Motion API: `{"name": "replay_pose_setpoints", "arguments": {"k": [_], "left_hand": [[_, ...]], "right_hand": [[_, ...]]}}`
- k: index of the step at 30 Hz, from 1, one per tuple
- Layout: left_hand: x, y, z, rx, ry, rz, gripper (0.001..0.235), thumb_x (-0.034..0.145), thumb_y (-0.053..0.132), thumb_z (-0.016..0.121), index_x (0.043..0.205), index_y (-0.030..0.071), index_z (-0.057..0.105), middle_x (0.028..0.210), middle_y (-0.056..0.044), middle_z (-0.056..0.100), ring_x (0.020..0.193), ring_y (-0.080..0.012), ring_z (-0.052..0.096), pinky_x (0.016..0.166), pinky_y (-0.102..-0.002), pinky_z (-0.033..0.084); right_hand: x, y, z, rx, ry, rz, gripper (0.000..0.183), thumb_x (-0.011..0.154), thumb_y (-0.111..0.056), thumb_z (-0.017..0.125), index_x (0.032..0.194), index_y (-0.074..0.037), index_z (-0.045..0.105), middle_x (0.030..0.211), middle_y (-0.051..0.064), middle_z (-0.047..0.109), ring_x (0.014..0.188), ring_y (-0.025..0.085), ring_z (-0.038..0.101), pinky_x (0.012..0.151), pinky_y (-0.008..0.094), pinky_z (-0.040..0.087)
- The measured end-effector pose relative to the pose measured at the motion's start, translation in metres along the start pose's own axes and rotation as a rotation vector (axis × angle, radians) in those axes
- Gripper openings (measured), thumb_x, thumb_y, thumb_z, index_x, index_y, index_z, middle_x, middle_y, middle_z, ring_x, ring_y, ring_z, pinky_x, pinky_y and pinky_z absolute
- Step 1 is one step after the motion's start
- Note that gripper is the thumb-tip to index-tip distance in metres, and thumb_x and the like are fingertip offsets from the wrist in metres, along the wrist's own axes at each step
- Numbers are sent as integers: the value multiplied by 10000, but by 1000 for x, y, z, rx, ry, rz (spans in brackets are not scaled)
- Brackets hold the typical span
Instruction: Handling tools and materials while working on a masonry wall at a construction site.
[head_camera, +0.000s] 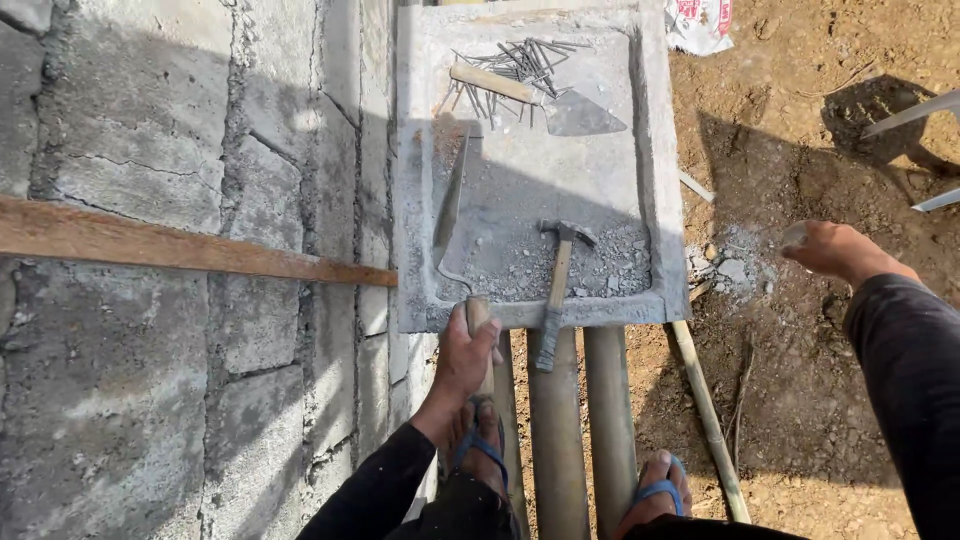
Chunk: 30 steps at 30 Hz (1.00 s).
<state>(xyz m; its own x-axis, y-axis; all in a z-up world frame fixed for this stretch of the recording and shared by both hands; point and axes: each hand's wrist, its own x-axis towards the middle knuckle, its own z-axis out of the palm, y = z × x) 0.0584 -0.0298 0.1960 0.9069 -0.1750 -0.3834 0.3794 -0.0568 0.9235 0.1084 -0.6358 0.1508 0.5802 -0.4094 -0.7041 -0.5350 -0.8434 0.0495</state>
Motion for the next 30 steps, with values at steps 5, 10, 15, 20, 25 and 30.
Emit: {"name": "replay_pose_setpoints", "arguments": {"k": [5, 10, 15, 20, 25, 30], "left_hand": [[0, -21, 5, -260, 98, -340, 255, 943, 228, 637, 1093, 41, 550, 739, -44, 597, 506, -170, 603, 445, -336, 509], [17, -64, -2, -304, 123, -432, 319, 955, 227, 593, 1220, 55, 550, 736, -80, 564, 528, -198, 573, 460, -377, 503], [54, -145, -36, -248, 66, -525, 400, 946, 248, 596, 1309, 150, 458, 714, -138, 552, 520, -287, 581, 467, -482, 510], [58, -198, -44, -126, 60, -538, 488, 891, 190, 616, 1348, 101, 470, 758, -140, 582, 534, -304, 596, 470, -471, 511], [56, -211, -46, -70, 49, -573, 518, 876, 200, 660, 1349, 132, 459, 772, -153, 597, 567, -316, 645, 498, -469, 538], [58, -237, -53, -79, 16, -498, 496, 846, 168, 691, 1297, 60, 515, 762, -175, 599, 539, -326, 637, 475, -463, 524]], "right_hand": [[13, -6, 3, -141, 15, -19, 594, 1027, -467, 596, 1521, -145, 524, 1442, 186, 640, 1332, 353, 606, 1162, 477, 470], [-18, -27, 0, 19, 48, -19, 564, 1026, -395, 601, 1507, -116, 505, 1499, 163, 572, 1374, 318, 556, 1186, 474, 429], [-25, -37, -3, 78, 42, -93, 511, 1023, -319, 594, 1498, -148, 511, 1521, 127, 550, 1383, 286, 542, 1196, 457, 412], [-46, -48, -11, 125, 9, -35, 525, 1024, -291, 588, 1525, -176, 486, 1554, 113, 519, 1404, 271, 527, 1217, 470, 383], [-37, -42, -19, 71, 201, -17, 723, 981, -324, 633, 1616, -163, 326, 1610, 132, 408, 1448, 290, 446, 1226, 511, 351], [-56, -32, -88, 29, 1064, 16, 976, 913, -449, 718, 1662, -89, 204, 1704, 251, 108, 1573, 417, 111, 1244, 595, 87]]}}
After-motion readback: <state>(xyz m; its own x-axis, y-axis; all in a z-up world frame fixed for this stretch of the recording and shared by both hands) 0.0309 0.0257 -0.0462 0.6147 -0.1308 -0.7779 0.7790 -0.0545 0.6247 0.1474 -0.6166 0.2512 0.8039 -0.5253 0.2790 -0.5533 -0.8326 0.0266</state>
